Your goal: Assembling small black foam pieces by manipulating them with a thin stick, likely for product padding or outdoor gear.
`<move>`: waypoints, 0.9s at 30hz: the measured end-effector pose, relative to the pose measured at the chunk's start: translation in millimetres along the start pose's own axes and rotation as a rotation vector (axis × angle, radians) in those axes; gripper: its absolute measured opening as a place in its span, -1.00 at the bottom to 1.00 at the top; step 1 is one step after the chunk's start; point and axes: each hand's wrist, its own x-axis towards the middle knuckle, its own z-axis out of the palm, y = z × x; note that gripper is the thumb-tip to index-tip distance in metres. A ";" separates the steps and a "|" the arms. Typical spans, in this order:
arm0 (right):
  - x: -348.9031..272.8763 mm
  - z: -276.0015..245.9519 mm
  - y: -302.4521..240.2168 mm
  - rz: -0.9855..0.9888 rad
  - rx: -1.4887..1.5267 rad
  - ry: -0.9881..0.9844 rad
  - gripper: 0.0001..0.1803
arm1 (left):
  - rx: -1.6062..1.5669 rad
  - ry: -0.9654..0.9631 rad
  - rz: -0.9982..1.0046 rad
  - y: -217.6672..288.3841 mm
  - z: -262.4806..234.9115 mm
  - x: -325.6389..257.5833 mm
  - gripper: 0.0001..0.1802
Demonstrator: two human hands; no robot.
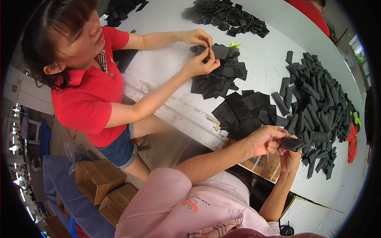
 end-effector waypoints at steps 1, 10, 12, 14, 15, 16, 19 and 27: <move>0.3 0.0 -0.2 0.004 0.007 -0.016 -0.74 | 0.005 -0.002 0.000 0.0 -0.3 0.0 -0.95; 1.6 2.4 -1.5 0.026 0.000 -0.023 -0.71 | -0.001 0.006 -0.015 0.2 -3.8 1.3 -0.93; 1.9 0.9 -1.5 0.028 0.000 -0.028 -0.70 | 0.002 0.008 -0.018 0.1 -3.5 1.9 -0.93; 2.3 -1.5 -1.0 0.031 -0.026 -0.029 -0.69 | 0.006 0.010 -0.019 0.1 -3.5 2.4 -0.93; 2.5 -2.0 -0.6 0.031 -0.026 -0.028 -0.69 | 0.003 0.009 -0.017 -0.1 -3.8 2.7 -0.93; 2.9 -2.4 -0.1 0.028 -0.022 -0.030 -0.68 | -0.001 0.008 -0.015 -0.3 -4.1 3.0 -0.93; 3.6 -4.7 1.5 0.033 0.003 -0.034 -0.69 | 0.001 0.008 -0.015 -1.0 -5.2 3.4 -0.94; 1.5 7.2 -3.7 0.009 0.011 0.022 -0.73 | -0.053 0.042 0.031 -1.3 8.8 0.3 -0.93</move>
